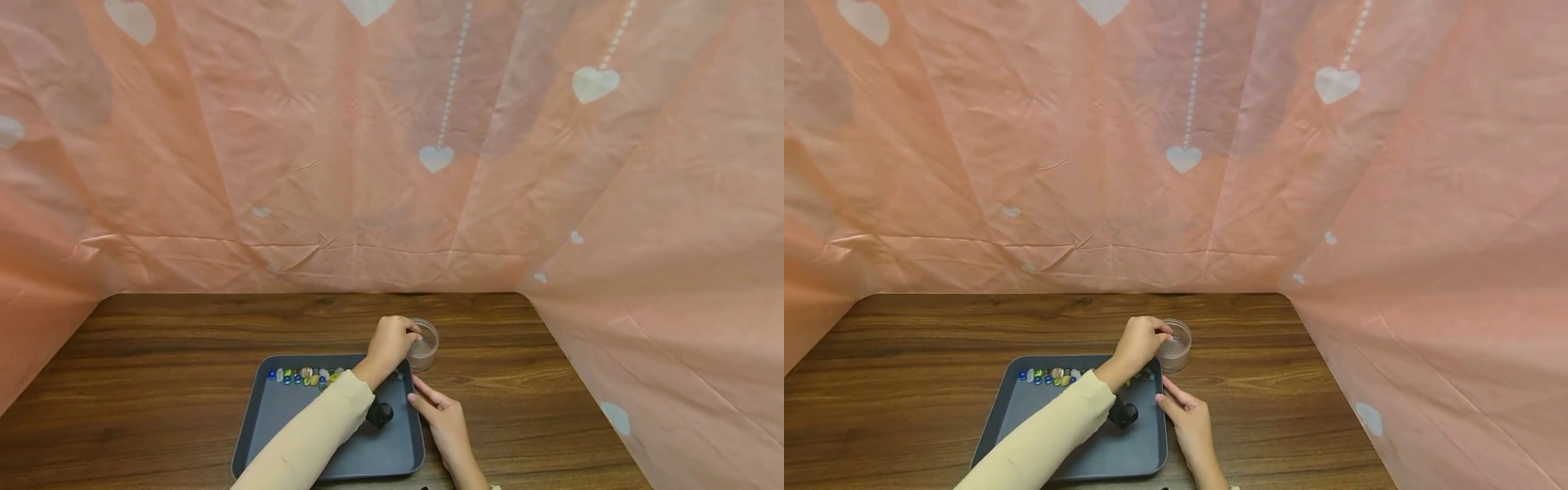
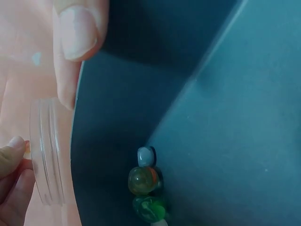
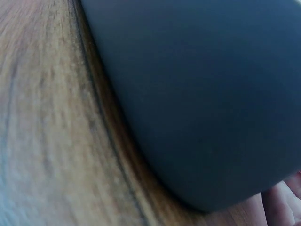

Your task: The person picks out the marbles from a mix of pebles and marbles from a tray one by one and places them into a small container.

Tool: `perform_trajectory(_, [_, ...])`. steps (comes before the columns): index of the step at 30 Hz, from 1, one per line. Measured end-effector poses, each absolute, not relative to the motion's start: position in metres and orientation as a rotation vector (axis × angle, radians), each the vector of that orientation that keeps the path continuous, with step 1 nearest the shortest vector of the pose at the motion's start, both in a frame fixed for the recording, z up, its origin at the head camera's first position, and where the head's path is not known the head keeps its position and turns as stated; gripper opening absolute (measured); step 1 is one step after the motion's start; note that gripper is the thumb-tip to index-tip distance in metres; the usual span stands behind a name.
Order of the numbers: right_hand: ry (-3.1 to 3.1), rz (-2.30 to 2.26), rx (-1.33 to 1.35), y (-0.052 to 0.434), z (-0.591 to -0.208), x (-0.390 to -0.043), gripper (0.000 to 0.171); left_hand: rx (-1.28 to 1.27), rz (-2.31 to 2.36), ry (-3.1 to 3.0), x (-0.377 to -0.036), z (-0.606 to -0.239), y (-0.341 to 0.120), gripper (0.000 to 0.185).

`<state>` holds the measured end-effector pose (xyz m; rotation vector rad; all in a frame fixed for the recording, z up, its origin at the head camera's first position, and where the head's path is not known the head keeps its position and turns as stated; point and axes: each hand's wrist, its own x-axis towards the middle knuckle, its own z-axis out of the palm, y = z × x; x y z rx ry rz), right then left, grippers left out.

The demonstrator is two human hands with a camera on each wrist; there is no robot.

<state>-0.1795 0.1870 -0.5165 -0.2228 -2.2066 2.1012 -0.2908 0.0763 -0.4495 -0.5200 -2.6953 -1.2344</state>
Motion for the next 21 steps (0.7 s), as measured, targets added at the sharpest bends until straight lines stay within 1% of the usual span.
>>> perform_trajectory(13, [-2.216, 2.092, -0.228, 0.187, -0.516, -0.179, 0.040, -0.473, -1.370, -2.622, -0.286, -0.444, 0.072, 0.005])
perform_trajectory(21, [-2.224, 2.068, -0.231, 0.187, -0.516, -0.179, 0.039, -0.424, -1.505, -2.577, -0.283, -0.444, 0.055, 0.008])
